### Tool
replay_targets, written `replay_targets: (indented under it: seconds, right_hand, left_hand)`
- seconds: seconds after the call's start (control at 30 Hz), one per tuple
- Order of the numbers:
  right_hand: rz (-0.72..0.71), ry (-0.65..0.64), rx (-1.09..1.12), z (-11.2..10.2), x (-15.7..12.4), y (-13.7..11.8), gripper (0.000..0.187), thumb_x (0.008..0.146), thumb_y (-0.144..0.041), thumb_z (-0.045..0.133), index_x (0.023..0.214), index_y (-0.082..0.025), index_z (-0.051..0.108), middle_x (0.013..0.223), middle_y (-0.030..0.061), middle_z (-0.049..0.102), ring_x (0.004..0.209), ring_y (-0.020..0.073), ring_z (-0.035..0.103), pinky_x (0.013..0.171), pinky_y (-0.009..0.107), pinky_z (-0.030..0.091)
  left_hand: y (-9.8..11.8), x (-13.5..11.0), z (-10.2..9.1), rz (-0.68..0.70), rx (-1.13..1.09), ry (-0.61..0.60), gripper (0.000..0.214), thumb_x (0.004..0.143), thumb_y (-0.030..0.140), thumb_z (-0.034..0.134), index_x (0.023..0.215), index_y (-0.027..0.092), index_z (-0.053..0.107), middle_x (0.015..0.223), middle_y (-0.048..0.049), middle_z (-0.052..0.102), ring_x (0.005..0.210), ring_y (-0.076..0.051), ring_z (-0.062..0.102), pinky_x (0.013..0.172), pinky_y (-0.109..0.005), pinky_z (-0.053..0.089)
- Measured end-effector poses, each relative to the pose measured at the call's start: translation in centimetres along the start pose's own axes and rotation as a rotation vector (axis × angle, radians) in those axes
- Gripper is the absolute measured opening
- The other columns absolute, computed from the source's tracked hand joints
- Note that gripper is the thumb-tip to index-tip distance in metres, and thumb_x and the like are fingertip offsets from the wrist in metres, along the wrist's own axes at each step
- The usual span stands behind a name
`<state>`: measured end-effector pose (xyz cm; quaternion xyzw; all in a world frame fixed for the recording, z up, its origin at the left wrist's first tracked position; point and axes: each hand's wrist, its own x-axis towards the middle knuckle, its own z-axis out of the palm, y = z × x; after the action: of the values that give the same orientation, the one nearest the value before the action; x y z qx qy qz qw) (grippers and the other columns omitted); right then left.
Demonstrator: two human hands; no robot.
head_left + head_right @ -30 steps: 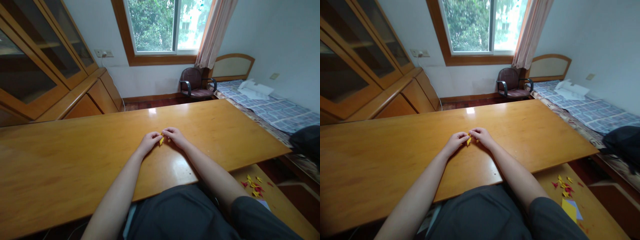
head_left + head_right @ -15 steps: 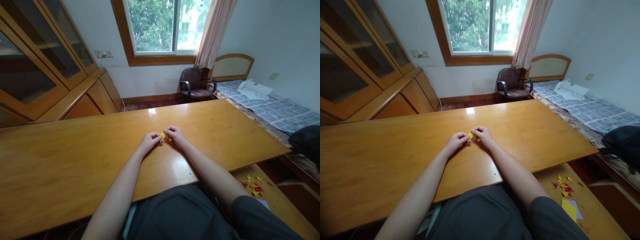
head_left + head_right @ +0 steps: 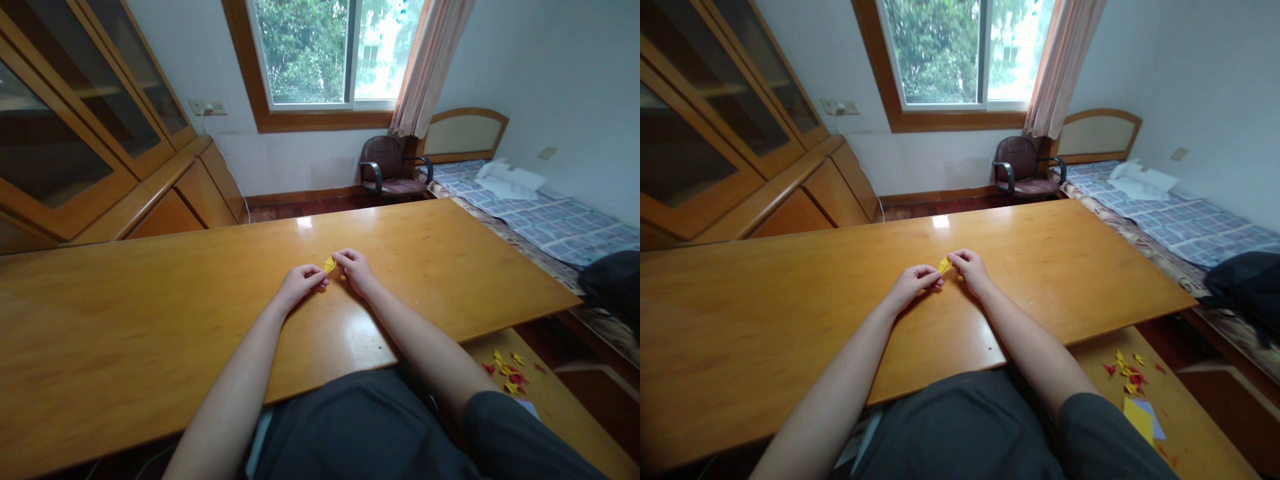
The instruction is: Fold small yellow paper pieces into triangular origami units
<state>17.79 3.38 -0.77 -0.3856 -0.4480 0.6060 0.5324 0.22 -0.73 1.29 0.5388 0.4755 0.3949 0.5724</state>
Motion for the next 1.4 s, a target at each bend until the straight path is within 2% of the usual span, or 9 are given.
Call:
replay_targets:
  seconds: [0.27,0.47,0.53,0.63,0.8,1.0,1.1,1.23,1.4]
  right_hand:
    - [-0.009,-0.019,-0.01,0.1,-0.1,-0.1,0.029,0.067,-0.043,0.076,0.071,-0.018,0.063,0.056,-0.0057,0.051,0.051,0.0076,0.04,0.05,0.023,0.028]
    - [-0.019,-0.13,-0.044,0.6,-0.7,-0.9,0.028,0.067,-0.04,0.077,0.08,-0.018,0.067,0.068,-0.003,0.06,0.058,0.0085,0.047,0.056,0.023,0.035]
    - [-0.015,-0.151,-0.076,0.6,-0.8,-1.0,0.026,0.068,-0.04,0.077,0.075,-0.017,0.066,0.064,-0.0032,0.058,0.057,0.0085,0.047,0.056,0.023,0.034]
    - [-0.005,-0.143,-0.091,0.5,-0.8,-0.9,0.028,0.068,-0.041,0.076,0.072,-0.016,0.064,0.058,-0.0039,0.056,0.054,0.0086,0.046,0.053,0.023,0.032]
    - [0.005,-0.109,-0.078,0.5,-0.7,-0.7,0.033,0.064,-0.04,0.079,0.08,-0.017,0.063,0.06,-0.0049,0.057,0.054,0.0085,0.047,0.053,0.023,0.035]
    - [-0.034,-0.197,-0.061,0.4,-0.8,-0.3,0.033,0.068,-0.037,0.078,0.093,-0.019,0.068,0.073,-0.0026,0.064,0.062,0.0088,0.054,0.061,0.023,0.042]
    - [-0.034,-0.197,-0.079,0.4,-0.9,-0.3,0.031,0.069,-0.037,0.078,0.092,-0.019,0.069,0.076,-0.0013,0.066,0.063,0.0094,0.056,0.063,0.024,0.044]
    - [-0.048,-0.207,-0.074,0.4,-1.0,-0.4,0.033,0.069,-0.038,0.078,0.095,-0.02,0.069,0.074,-0.0023,0.065,0.063,0.0098,0.056,0.063,0.024,0.044]
    - [-0.083,-0.225,-0.139,0.7,-1.1,-0.2,0.032,0.07,-0.041,0.076,0.095,-0.021,0.071,0.072,-0.0021,0.064,0.063,0.0109,0.056,0.063,0.025,0.045]
  left_hand:
    - [-0.4,0.2,-0.1,0.009,0.02,0.004,0.034,0.069,0.047,0.076,0.077,0.015,0.068,0.078,-0.0077,0.074,0.068,-0.018,0.067,0.071,-0.031,0.052]
    - [-0.3,0.2,-0.1,0.012,0.018,-0.002,0.033,0.069,0.047,0.075,0.076,0.015,0.067,0.075,-0.0065,0.072,0.067,-0.017,0.066,0.07,-0.03,0.051]
    - [-0.3,0.2,-0.1,0.02,0.019,0.002,0.033,0.07,0.047,0.074,0.076,0.015,0.066,0.075,-0.0062,0.072,0.067,-0.016,0.065,0.07,-0.029,0.051]
    - [-0.4,0.3,-0.1,0.045,0.009,0.038,0.032,0.07,0.046,0.074,0.076,0.015,0.065,0.074,-0.0052,0.071,0.064,-0.014,0.063,0.067,-0.027,0.05]
    - [-0.8,0.6,-0.3,0.068,-0.071,0.141,0.033,0.07,0.046,0.073,0.078,0.016,0.062,0.076,-0.0035,0.07,0.06,-0.012,0.06,0.059,-0.024,0.048]
    - [-0.8,0.6,-0.5,0.147,-0.11,0.215,0.035,0.072,0.048,0.072,0.083,0.016,0.063,0.08,-0.0047,0.07,0.075,-0.016,0.064,0.065,-0.025,0.05]
    - [-0.5,0.3,-0.4,0.123,-0.111,0.19,0.039,0.07,0.05,0.074,0.086,0.016,0.064,0.081,-0.0046,0.07,0.072,-0.016,0.063,0.064,-0.026,0.05]
    - [-0.2,0.2,-0.1,0.108,-0.07,0.133,0.037,0.068,0.049,0.075,0.08,0.015,0.067,0.078,-0.0037,0.069,0.064,-0.012,0.059,0.062,-0.025,0.047]
    - [-0.8,0.5,-0.2,0.129,-0.098,0.14,0.034,0.071,0.047,0.074,0.078,0.015,0.064,0.076,-0.0024,0.068,0.065,-0.012,0.059,0.064,-0.024,0.046]
